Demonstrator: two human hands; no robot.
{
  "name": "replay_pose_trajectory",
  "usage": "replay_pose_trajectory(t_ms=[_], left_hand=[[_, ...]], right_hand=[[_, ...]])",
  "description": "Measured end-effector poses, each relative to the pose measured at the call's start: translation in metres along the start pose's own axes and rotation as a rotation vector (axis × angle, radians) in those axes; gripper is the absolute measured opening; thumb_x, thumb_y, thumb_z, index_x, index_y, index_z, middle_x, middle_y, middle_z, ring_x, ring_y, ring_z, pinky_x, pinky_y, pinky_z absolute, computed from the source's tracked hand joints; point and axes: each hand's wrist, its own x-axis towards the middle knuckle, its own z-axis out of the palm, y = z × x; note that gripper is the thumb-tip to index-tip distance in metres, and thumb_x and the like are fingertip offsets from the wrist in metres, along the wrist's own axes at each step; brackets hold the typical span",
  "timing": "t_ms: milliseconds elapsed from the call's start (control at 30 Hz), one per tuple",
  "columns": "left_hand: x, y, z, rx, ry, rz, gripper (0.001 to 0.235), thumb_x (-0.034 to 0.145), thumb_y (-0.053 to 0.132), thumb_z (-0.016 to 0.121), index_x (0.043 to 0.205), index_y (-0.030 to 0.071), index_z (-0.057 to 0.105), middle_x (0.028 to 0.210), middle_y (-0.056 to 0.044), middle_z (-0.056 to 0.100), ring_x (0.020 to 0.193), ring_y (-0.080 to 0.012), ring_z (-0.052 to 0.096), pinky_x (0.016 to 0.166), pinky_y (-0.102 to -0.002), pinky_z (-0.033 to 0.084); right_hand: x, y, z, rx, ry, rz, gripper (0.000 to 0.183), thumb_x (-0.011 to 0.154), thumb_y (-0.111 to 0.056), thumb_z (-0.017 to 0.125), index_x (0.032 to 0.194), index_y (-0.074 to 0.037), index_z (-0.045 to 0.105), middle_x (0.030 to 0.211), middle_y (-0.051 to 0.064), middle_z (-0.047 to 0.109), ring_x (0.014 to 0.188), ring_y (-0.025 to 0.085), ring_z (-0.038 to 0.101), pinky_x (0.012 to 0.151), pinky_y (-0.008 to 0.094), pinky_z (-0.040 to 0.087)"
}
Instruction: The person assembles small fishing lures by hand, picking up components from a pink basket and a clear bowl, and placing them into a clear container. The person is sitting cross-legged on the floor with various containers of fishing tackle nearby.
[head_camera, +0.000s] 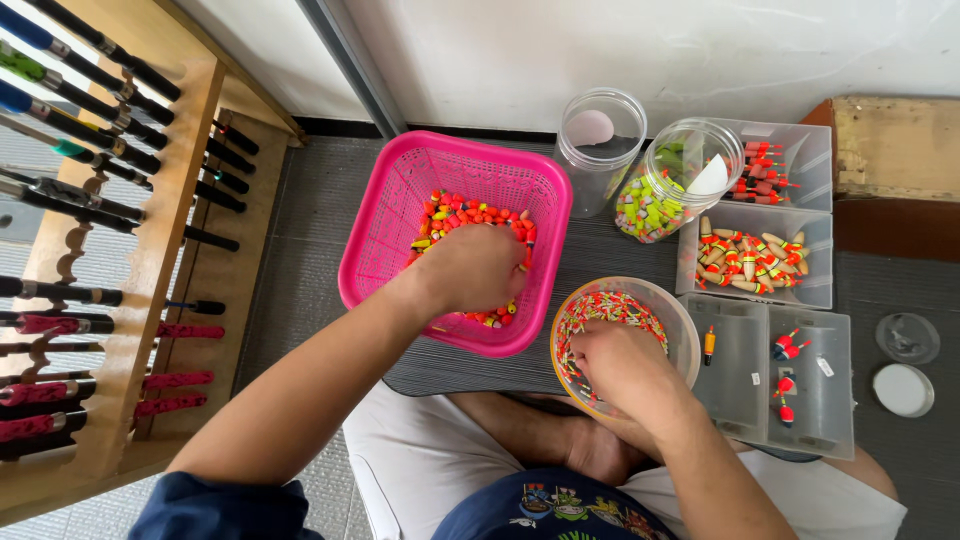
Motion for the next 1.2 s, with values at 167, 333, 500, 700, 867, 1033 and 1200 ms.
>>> replay_pose_trajectory(t_ms=[167, 333, 500, 700, 867, 1033, 1200], left_hand=[[-0.032, 0.024, -0.039, -0.470, 0.107, -0.030, 0.032, 0.095, 0.021, 0.041, 0.102, 0.000, 0.065, 0.092, -0.021, 0.065, 0.096, -0.0408, 0.064, 0.084, -0.049, 0.050], [-0.069, 0.051, -0.037, -0.850, 0.298, 0.046, 0.028, 0.101, 0.019, 0.040, 0.093, 0.003, 0.062, 0.078, -0.011, 0.058, 0.084, -0.0209, 0.057, 0.079, -0.039, 0.050], [-0.083, 0.080, -0.018, -0.936, 0.578, 0.130, 0.017, 0.096, 0.015, 0.056, 0.095, 0.004, 0.069, 0.072, -0.008, 0.060, 0.075, -0.0146, 0.056, 0.071, -0.032, 0.051], [-0.047, 0.089, 0.021, -1.040, 0.663, 0.121, 0.019, 0.096, 0.016, 0.056, 0.099, 0.006, 0.071, 0.072, -0.005, 0.061, 0.074, -0.0114, 0.056, 0.069, -0.030, 0.051], [-0.058, 0.127, 0.006, -0.908, 0.667, 0.224, 0.025, 0.099, 0.022, 0.047, 0.094, 0.004, 0.063, 0.074, -0.008, 0.056, 0.071, -0.0211, 0.057, 0.068, -0.034, 0.047], [-0.065, 0.155, 0.036, -0.847, 0.478, 0.338, 0.031, 0.103, 0.029, 0.035, 0.088, 0.007, 0.053, 0.077, -0.007, 0.053, 0.072, -0.0231, 0.050, 0.071, -0.034, 0.041], [-0.055, 0.147, 0.074, -0.814, 0.584, 0.098, 0.019, 0.097, 0.015, 0.049, 0.103, 0.003, 0.062, 0.092, -0.010, 0.066, 0.086, -0.0256, 0.062, 0.078, -0.035, 0.047]], right_hand=[[-0.002, 0.004, 0.007, 0.010, 0.086, -0.010, 0.011, 0.077, -0.024, 0.056, 0.077, -0.017, 0.063, 0.079, 0.006, 0.063, 0.082, 0.031, 0.068, 0.068, 0.045, 0.056], [-0.016, 0.003, -0.015, 0.038, 0.227, 0.058, 0.009, 0.077, -0.023, 0.057, 0.084, -0.024, 0.062, 0.080, 0.000, 0.066, 0.081, 0.027, 0.069, 0.068, 0.044, 0.057], [-0.038, -0.020, -0.062, 0.588, 0.630, -0.007, 0.018, 0.078, -0.004, 0.069, 0.091, -0.016, 0.074, 0.074, 0.005, 0.070, 0.063, 0.022, 0.069, 0.055, 0.029, 0.056], [-0.053, -0.016, -0.045, 0.880, 0.779, 0.008, 0.014, 0.080, -0.003, 0.071, 0.091, -0.010, 0.076, 0.075, 0.005, 0.072, 0.060, 0.016, 0.070, 0.058, 0.026, 0.059], [-0.061, -0.019, -0.035, 1.276, 0.800, 0.081, 0.018, 0.082, 0.002, 0.067, 0.101, 0.001, 0.069, 0.081, 0.015, 0.073, 0.070, 0.017, 0.071, 0.068, 0.027, 0.060], [-0.069, -0.012, -0.035, 1.449, 0.800, 0.163, 0.014, 0.079, 0.003, 0.071, 0.093, 0.003, 0.068, 0.083, 0.015, 0.073, 0.075, 0.018, 0.072, 0.071, 0.023, 0.057], [-0.073, -0.005, -0.033, 1.294, 0.780, 0.001, 0.012, 0.088, 0.001, 0.061, 0.097, 0.000, 0.069, 0.096, 0.011, 0.067, 0.078, 0.017, 0.069, 0.076, 0.026, 0.059]])
